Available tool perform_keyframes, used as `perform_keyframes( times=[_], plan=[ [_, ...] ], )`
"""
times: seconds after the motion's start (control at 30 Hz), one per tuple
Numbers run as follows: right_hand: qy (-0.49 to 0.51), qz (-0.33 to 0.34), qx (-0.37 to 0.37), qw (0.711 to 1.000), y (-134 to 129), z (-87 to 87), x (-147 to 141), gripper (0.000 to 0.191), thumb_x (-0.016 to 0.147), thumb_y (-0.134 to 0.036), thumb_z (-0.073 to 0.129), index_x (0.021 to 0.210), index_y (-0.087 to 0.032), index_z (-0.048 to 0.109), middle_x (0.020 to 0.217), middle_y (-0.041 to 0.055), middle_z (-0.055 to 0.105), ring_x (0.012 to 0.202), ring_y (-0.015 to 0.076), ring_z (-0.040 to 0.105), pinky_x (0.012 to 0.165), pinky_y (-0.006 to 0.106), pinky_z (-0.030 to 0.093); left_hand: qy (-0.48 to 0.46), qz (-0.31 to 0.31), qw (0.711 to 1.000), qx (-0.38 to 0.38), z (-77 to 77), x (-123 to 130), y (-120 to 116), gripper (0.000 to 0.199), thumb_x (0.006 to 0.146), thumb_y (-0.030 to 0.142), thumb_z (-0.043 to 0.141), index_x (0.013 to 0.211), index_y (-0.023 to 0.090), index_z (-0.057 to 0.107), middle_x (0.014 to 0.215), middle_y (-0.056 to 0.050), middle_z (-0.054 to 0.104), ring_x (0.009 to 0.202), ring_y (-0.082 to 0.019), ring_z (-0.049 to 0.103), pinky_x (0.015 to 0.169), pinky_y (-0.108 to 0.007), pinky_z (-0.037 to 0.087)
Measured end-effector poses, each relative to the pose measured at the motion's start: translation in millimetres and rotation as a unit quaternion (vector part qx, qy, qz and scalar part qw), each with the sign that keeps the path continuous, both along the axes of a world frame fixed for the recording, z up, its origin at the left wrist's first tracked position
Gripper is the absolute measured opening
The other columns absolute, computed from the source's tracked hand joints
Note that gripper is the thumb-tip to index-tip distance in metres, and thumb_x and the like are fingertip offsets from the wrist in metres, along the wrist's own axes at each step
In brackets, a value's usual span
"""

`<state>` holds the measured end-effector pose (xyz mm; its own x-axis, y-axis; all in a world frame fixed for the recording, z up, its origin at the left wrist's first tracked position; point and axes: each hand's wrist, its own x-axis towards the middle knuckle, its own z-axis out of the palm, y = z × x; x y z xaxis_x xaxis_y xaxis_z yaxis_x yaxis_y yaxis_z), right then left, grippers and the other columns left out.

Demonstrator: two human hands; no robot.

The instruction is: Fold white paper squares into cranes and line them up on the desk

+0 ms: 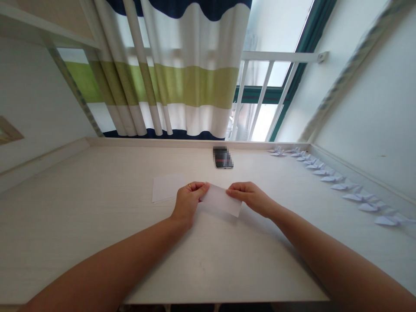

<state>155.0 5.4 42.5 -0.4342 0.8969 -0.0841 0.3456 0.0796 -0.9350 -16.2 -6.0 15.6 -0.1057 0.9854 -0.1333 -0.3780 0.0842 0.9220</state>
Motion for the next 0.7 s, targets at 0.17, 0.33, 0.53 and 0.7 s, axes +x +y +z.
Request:
perform_keyframes(
  times=[0.17, 0.33, 0.53, 0.7],
  plan=[
    [0.037, 0.01, -0.053, 0.998, 9.2, 4.5, 11.0, 0.024, 0.071, -0.035, 0.054, 0.062, -0.013, 0.052, 0.052, 0.0015, 0.06, 0.046, 0.0137, 0.058, 0.049, 0.025, 0.041, -0.004, 0.048, 0.999, -0.006, -1.0, -7.5, 10.8, 0.024, 0.047, 0.029, 0.073, 0.062, 0.013, 0.061, 0.055, 0.003, 0.057, 0.049, -0.006, 0.046, 0.051, -0.021, 0.035],
    [0.084, -0.069, -0.005, 0.994, 16.4, 0.8, 14.5, 0.023, 0.074, -0.035, 0.05, 0.063, -0.014, 0.05, 0.059, 0.0034, 0.061, 0.05, 0.0138, 0.058, 0.053, 0.028, 0.044, -0.002, 0.089, 0.996, -0.018, -1.4, -14.0, 18.5, 0.024, 0.047, 0.029, 0.072, 0.062, 0.014, 0.06, 0.056, 0.004, 0.055, 0.052, -0.006, 0.046, 0.053, -0.02, 0.035],
    [0.039, -0.076, 0.12, 0.989, 9.3, -8.7, -0.3, 0.022, 0.073, -0.036, 0.052, 0.081, -0.015, 0.056, 0.072, 0.0006, 0.057, 0.067, 0.0118, 0.052, 0.061, 0.024, 0.041, 0.005, 0.045, 0.999, -0.011, -5.3, -3.7, 9.2, 0.026, 0.051, 0.032, 0.07, 0.065, 0.013, 0.06, 0.059, 0.001, 0.057, 0.055, -0.008, 0.048, 0.056, -0.022, 0.037],
    [-0.086, -0.072, 0.154, 0.982, 1.4, -9.0, -6.6, 0.026, 0.077, -0.033, 0.045, 0.065, -0.014, 0.057, 0.058, -0.0008, 0.051, 0.056, 0.0106, 0.045, 0.051, 0.022, 0.034, 0.051, -0.018, 0.998, 0.029, -3.7, 0.8, 2.0, 0.027, 0.056, 0.035, 0.068, 0.07, 0.013, 0.061, 0.062, 0.0, 0.058, 0.056, -0.009, 0.049, 0.055, -0.021, 0.037]
  ],
)
